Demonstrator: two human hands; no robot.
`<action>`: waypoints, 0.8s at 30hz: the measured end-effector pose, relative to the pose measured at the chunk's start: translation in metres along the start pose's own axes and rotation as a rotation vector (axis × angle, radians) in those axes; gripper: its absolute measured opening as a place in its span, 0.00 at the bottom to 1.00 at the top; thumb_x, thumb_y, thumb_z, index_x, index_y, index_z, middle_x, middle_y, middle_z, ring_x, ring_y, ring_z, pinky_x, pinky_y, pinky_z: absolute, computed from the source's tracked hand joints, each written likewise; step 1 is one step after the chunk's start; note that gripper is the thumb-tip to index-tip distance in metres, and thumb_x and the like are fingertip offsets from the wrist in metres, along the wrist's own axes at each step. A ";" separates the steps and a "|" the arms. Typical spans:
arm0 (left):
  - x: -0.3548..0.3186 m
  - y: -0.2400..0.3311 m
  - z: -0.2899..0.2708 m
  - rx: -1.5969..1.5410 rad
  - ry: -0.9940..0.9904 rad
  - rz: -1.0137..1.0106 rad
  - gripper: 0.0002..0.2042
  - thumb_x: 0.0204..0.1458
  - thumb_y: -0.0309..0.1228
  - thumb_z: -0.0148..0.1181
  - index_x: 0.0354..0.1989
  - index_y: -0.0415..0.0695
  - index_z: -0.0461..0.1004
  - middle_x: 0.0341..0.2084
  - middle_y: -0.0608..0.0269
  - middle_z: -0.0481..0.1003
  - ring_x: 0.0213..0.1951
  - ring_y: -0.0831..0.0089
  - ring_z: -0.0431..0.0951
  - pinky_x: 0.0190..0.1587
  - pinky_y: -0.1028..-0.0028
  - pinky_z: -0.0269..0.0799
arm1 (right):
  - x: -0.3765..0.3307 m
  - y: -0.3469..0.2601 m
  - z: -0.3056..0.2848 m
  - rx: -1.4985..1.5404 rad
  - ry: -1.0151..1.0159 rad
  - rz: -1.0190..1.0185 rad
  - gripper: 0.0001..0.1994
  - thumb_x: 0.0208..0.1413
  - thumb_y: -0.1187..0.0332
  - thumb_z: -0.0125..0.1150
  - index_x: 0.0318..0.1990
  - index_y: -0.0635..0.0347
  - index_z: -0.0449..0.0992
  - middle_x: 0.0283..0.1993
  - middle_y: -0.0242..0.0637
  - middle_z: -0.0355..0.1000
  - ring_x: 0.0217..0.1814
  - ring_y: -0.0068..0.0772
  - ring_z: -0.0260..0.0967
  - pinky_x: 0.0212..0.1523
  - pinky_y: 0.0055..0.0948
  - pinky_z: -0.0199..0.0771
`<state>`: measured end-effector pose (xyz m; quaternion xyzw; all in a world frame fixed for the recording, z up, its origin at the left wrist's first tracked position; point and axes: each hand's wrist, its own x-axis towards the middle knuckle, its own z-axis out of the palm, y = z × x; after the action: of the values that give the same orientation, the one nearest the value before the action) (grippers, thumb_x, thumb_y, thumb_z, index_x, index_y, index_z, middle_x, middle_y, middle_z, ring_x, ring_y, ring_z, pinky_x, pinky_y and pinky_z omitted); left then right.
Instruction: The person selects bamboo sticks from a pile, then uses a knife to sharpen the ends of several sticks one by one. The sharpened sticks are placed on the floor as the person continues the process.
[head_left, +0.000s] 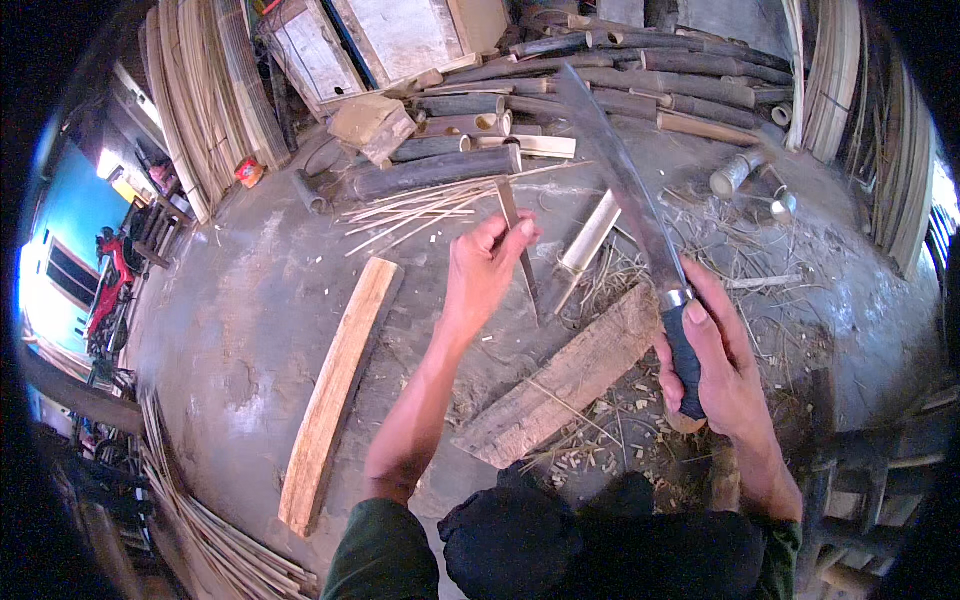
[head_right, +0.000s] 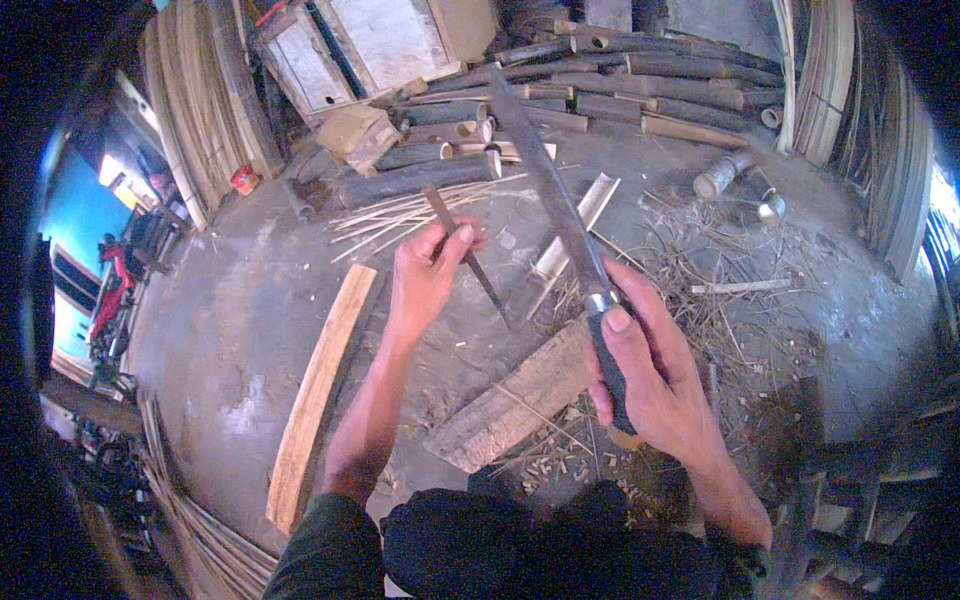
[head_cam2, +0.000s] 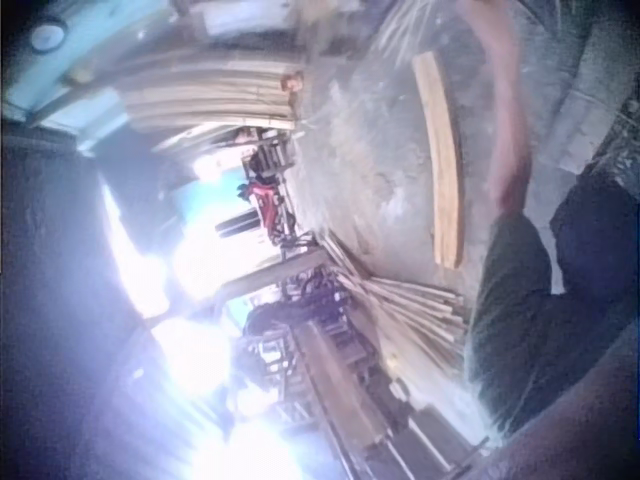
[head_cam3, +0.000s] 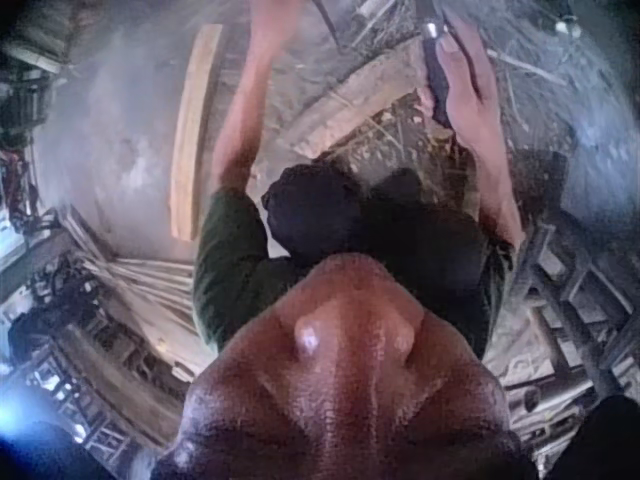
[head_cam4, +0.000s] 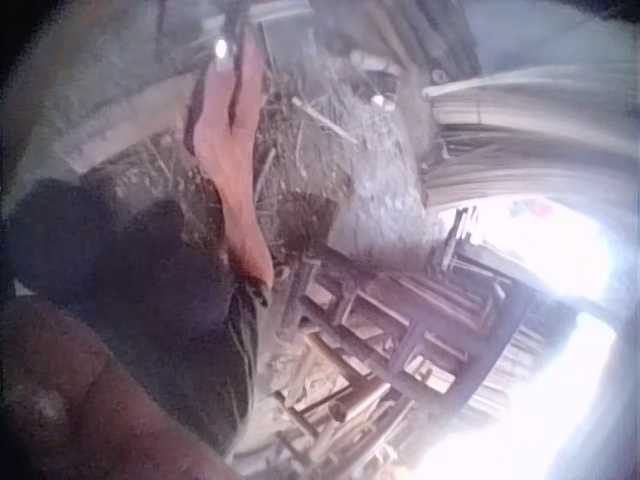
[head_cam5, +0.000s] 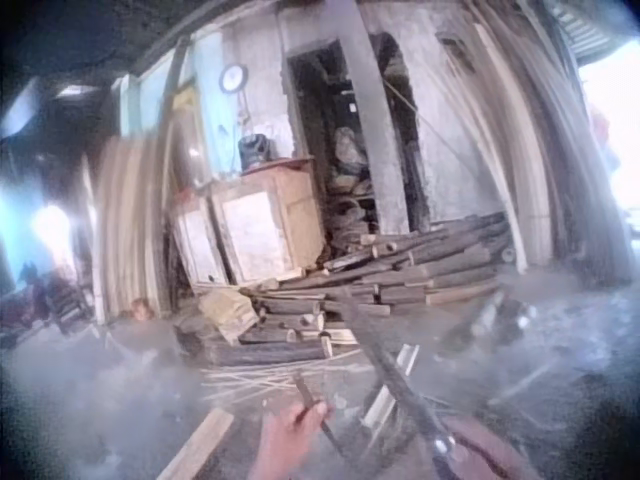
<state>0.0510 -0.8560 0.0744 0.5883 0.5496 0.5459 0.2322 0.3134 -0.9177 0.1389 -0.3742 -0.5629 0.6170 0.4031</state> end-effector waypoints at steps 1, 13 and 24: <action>-0.006 0.001 0.001 0.054 -0.011 0.010 0.10 0.58 0.33 0.58 0.40 0.38 0.77 0.27 0.58 0.80 0.31 0.81 0.77 0.34 0.76 0.72 | 0.000 -0.009 0.004 -0.001 -0.028 0.005 0.24 0.68 0.59 0.40 0.68 0.51 0.52 0.25 0.36 0.64 0.16 0.20 0.60 0.16 0.21 0.63; -0.037 0.024 0.015 0.138 -0.106 0.155 0.08 0.55 0.28 0.59 0.41 0.39 0.77 0.25 0.48 0.76 0.24 0.68 0.76 0.30 0.70 0.71 | -0.001 -0.024 0.021 0.022 -0.190 0.067 0.23 0.68 0.59 0.41 0.67 0.53 0.54 0.26 0.37 0.65 0.15 0.20 0.59 0.16 0.21 0.62; -0.044 0.027 0.013 0.200 -0.127 0.146 0.10 0.55 0.27 0.59 0.44 0.39 0.76 0.28 0.45 0.77 0.29 0.60 0.79 0.33 0.67 0.73 | -0.003 -0.040 0.018 0.213 -0.184 0.286 0.25 0.67 0.57 0.41 0.68 0.54 0.51 0.27 0.39 0.64 0.14 0.22 0.58 0.14 0.22 0.61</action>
<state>0.0825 -0.8989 0.0772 0.6802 0.5412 0.4655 0.1663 0.3009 -0.9257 0.1801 -0.3478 -0.4700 0.7555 0.2956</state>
